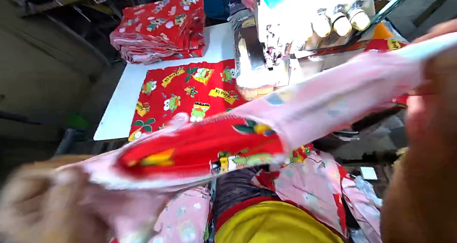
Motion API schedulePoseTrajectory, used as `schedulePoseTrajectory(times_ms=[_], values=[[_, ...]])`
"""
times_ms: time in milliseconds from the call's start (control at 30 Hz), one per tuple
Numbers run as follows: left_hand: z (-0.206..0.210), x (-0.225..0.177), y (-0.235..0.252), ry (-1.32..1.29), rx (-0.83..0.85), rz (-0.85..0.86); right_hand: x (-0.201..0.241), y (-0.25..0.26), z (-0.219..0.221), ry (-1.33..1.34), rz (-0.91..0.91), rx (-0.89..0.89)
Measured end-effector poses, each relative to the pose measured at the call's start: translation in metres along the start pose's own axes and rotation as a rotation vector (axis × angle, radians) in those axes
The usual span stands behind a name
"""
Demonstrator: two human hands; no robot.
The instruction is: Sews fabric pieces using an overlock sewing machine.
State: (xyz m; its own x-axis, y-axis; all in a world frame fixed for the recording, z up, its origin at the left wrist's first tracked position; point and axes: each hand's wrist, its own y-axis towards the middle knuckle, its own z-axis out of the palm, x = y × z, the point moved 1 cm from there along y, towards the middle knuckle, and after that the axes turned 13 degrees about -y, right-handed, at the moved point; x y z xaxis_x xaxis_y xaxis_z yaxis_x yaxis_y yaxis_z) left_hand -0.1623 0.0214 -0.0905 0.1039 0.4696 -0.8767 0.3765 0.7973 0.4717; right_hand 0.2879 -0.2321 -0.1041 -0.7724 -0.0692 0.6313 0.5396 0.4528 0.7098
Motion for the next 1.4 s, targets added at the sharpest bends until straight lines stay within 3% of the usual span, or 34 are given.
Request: schedulePoseTrajectory(times_ms=[67,200,267,400,533,667,767,933,1067,1200,1300,1400], values=[[0.039,0.027,0.021,0.217,0.005,-0.094,0.003,0.011,0.039,-0.133,0.004,0.027],[0.062,0.11,0.078,0.442,0.288,-0.168,-0.005,0.025,0.12,-0.18,0.025,0.046],[0.1,0.106,0.102,0.401,0.398,-0.131,-0.009,0.035,0.148,-0.14,-0.039,0.108],[0.204,0.058,0.125,0.384,0.665,0.09,-0.001,0.044,0.171,-0.191,-0.056,0.217],[0.26,0.054,0.143,0.454,0.682,0.241,0.003,0.027,0.16,-0.208,0.089,0.184],[0.268,0.044,0.143,0.452,0.676,0.35,-0.005,0.007,0.149,0.026,0.214,0.277],[0.27,0.045,0.13,0.323,0.711,0.48,-0.01,0.006,0.15,0.227,0.204,0.307],[0.261,0.045,0.122,0.323,0.605,0.497,-0.011,0.008,0.148,0.461,0.207,0.302],[0.256,0.051,0.129,0.295,0.613,0.526,-0.017,-0.004,0.144,0.719,0.361,0.318],[0.256,0.056,0.148,0.38,0.517,0.52,-0.041,-0.017,0.132,0.708,0.468,0.113],[0.254,0.056,0.149,0.446,0.51,0.439,-0.047,-0.027,0.122,0.353,0.458,-0.104],[0.256,0.044,0.137,0.482,0.613,0.414,-0.03,-0.028,0.124,0.168,0.328,-0.102]])
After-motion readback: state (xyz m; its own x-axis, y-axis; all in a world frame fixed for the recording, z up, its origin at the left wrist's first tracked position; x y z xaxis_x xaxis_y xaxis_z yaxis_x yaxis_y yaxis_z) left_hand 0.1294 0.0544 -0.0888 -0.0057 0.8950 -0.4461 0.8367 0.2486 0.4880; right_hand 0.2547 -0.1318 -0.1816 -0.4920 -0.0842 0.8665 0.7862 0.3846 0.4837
